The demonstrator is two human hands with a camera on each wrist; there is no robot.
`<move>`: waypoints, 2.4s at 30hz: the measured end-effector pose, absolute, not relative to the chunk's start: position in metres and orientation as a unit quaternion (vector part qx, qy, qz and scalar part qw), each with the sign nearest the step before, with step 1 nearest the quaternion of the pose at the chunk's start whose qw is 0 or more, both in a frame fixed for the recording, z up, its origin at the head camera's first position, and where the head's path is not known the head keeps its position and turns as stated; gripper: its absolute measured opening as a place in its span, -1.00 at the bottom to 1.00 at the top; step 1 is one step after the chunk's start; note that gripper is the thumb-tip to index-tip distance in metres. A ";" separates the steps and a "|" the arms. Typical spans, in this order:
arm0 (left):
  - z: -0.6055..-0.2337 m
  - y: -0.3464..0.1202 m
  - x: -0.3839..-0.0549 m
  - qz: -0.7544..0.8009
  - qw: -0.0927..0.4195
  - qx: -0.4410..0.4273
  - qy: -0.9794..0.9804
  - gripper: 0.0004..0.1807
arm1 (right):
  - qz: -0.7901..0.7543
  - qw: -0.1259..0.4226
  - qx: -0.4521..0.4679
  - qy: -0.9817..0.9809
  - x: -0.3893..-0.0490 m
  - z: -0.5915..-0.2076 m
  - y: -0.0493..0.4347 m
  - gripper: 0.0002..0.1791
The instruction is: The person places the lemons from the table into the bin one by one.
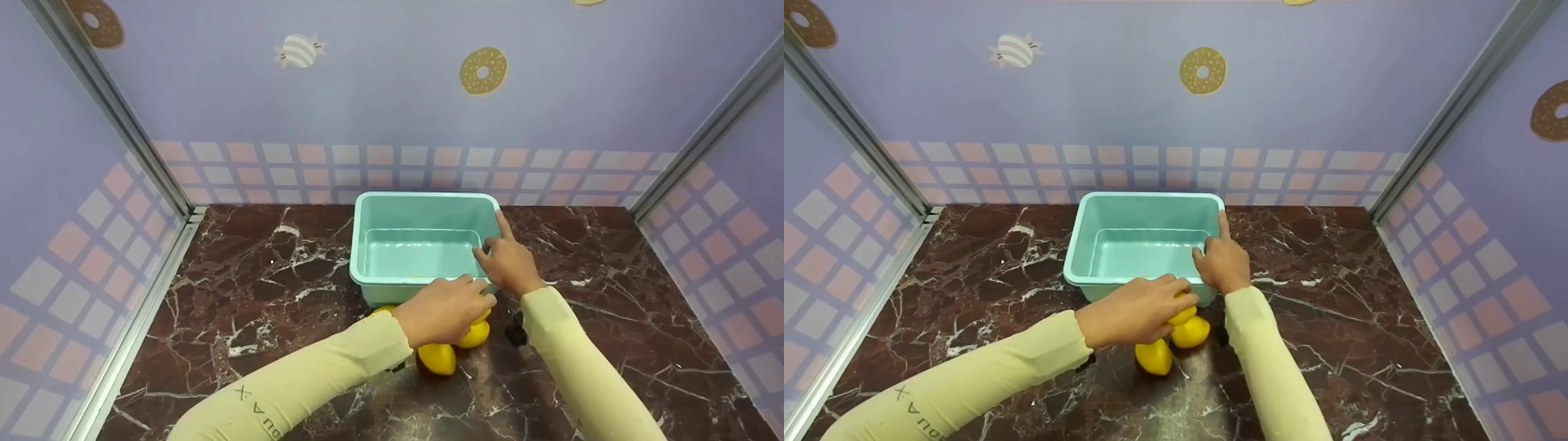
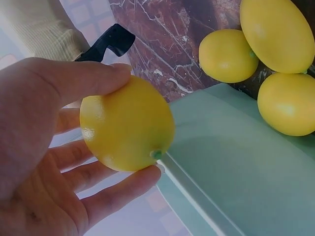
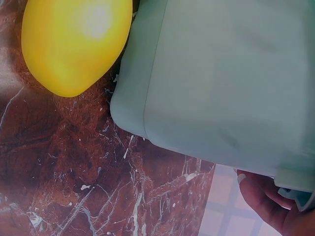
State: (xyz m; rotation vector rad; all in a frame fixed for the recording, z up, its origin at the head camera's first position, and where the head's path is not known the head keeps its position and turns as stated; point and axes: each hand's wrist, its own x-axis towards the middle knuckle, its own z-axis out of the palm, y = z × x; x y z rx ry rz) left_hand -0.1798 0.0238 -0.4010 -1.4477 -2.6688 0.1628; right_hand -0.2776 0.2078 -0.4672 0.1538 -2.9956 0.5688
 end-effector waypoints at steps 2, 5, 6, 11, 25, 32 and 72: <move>-0.400 0.024 -0.180 0.052 0.054 -0.477 -0.876 -0.72 | 0.185 0.047 0.050 -0.980 -0.277 -0.467 0.208 -0.57; -0.398 0.024 -0.181 0.052 0.062 -0.479 -0.874 -0.73 | 0.186 0.044 0.050 -0.980 -0.276 -0.468 0.209 -0.57; -0.398 0.024 -0.181 0.052 0.063 -0.480 -0.874 -0.72 | 0.184 0.045 0.050 -0.981 -0.276 -0.468 0.209 -0.57; -0.395 0.025 -0.184 0.057 0.066 -0.478 -0.874 -0.72 | 0.181 0.043 0.053 -0.981 -0.276 -0.467 0.208 -0.59; -0.386 0.022 -0.189 0.055 0.077 -0.473 -0.876 -0.74 | 0.187 0.045 0.056 -0.980 -0.277 -0.467 0.209 -0.57; -0.382 0.021 -0.191 0.055 0.072 -0.471 -0.877 -0.69 | 0.181 0.048 0.066 -0.980 -0.275 -0.465 0.208 -0.57; -0.377 0.019 -0.208 0.015 0.066 -0.456 -0.887 -0.57 | 0.154 0.063 0.080 -0.983 -0.276 -0.466 0.210 -0.61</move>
